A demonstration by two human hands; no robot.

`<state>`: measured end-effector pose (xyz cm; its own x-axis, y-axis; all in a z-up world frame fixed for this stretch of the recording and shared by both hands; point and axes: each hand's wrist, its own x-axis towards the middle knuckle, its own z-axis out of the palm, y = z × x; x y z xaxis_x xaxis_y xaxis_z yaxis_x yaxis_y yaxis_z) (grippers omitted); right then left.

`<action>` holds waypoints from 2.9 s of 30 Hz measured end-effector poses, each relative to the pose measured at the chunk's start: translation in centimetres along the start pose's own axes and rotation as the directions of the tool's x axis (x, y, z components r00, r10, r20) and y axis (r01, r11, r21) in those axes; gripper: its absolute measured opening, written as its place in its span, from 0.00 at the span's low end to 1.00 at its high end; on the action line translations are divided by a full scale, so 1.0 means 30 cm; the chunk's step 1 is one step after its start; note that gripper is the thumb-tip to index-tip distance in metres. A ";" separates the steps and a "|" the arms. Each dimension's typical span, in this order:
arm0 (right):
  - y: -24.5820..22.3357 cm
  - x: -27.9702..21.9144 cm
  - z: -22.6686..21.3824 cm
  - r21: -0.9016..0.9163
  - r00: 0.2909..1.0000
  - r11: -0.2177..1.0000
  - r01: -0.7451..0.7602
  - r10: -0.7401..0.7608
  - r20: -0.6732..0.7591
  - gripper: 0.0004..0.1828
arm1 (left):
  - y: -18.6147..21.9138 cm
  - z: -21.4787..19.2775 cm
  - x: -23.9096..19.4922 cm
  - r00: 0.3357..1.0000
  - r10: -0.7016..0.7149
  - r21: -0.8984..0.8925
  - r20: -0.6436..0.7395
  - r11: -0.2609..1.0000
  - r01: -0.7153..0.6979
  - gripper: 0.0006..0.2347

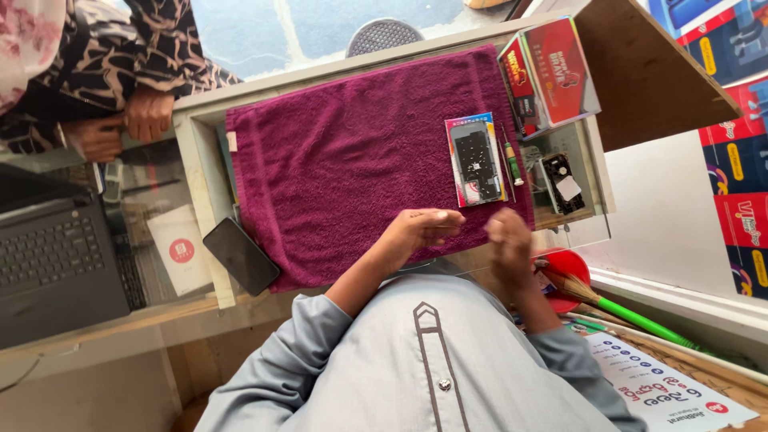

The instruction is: The person uses a screwdriver to work on a small component, then places it into a box. They handle a screwdriver, tweezers, and a screwdriver-like tool, then pick up a smartphone and inspect its back and sides.

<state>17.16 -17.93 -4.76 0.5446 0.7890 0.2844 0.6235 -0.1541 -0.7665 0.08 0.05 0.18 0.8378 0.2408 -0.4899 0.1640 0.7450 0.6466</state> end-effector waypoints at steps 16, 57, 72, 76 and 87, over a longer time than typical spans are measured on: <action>0.337 0.225 -0.466 -0.235 0.950 0.972 -0.025 -0.050 -0.308 0.07 | 0.018 -0.236 -0.124 0.527 0.796 0.948 -0.299 0.310 0.069 0.19; 0.171 0.799 0.148 -0.411 0.947 0.855 0.315 -0.314 0.072 0.02 | -0.122 -0.411 -0.090 0.526 0.782 0.899 -0.335 0.099 0.426 0.36; 0.238 0.071 -0.498 -0.763 0.428 0.579 -0.288 0.790 0.439 0.21 | -0.111 -0.408 -0.092 0.519 0.788 0.904 -0.332 0.108 0.414 0.36; 0.355 0.007 -0.634 -0.935 0.437 0.349 -0.059 0.851 0.291 0.32 | -0.094 -0.398 -0.106 0.498 0.803 0.926 -0.328 0.168 0.339 0.33; -0.238 0.189 -0.090 -0.274 0.842 0.961 0.041 0.114 0.527 0.20 | -0.042 -0.547 -0.519 -0.017 0.804 0.630 -0.595 0.480 0.611 0.35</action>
<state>17.30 -13.97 3.87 0.2347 0.9602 -0.1513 0.7748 -0.2788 -0.5674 -21.71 5.56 -2.59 -0.1925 0.9646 0.1800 0.9184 0.1125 0.3793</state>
